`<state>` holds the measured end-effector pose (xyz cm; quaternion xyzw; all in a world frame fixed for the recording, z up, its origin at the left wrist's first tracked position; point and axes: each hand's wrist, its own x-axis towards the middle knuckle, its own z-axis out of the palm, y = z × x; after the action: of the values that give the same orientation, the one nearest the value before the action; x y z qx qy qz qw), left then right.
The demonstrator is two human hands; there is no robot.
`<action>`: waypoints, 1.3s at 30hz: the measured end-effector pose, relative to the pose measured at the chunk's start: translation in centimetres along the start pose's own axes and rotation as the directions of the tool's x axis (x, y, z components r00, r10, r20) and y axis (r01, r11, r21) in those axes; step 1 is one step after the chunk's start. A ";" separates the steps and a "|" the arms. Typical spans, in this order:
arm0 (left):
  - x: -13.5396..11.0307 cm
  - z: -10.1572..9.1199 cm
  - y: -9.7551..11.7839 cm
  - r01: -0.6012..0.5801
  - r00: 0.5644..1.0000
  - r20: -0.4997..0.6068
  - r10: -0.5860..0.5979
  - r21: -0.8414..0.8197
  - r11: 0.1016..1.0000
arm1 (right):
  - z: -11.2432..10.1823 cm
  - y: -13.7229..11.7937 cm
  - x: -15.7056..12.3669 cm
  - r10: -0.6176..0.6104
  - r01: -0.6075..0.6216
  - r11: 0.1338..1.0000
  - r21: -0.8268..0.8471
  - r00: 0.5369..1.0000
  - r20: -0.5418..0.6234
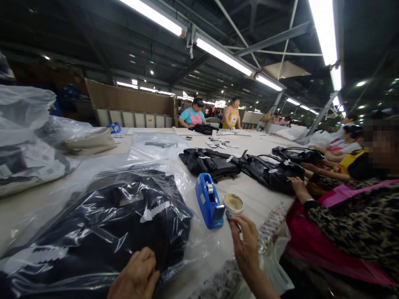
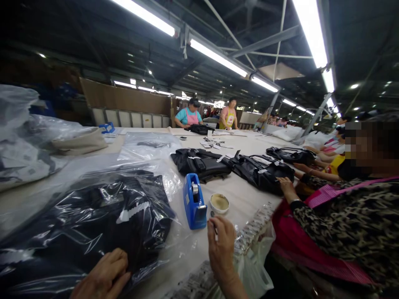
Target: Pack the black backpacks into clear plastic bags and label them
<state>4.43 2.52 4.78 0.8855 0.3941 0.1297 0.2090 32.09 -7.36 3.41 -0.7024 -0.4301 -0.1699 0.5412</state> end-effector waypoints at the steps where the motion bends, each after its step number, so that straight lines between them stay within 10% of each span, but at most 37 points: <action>1: 0.0 -0.2 0.2 0.013 1.000 0.022 -0.013 0.004 1.000 | -0.3 0.8 0.9 0.122 -0.122 0.992 0.012 0.993 -0.002; 9: -0.1 -0.6 0.9 0.102 0.990 0.094 -0.105 0.035 0.994 | 2.2 2.4 7.6 0.358 -0.405 0.913 0.050 0.853 0.379; 17: 0.0 -0.6 0.9 0.077 0.996 0.054 -0.076 -0.007 0.997 | 4.8 0.1 8.1 0.467 -0.552 0.834 -0.010 0.694 0.548; 29: -0.3 -1.4 2.4 0.129 0.990 0.060 -0.128 -0.012 0.992 | 2.8 -1.3 4.1 0.396 -0.462 0.844 0.272 0.879 0.265; 39: -0.4 -1.5 2.7 0.133 0.991 0.031 -0.132 -0.034 0.991 | 2.7 0.9 0.5 0.546 -0.665 0.722 0.192 0.717 0.433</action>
<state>5.32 1.02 7.33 0.8552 0.4466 0.1100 0.2389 32.43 -4.73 2.23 -0.7210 -0.2821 0.2213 0.5929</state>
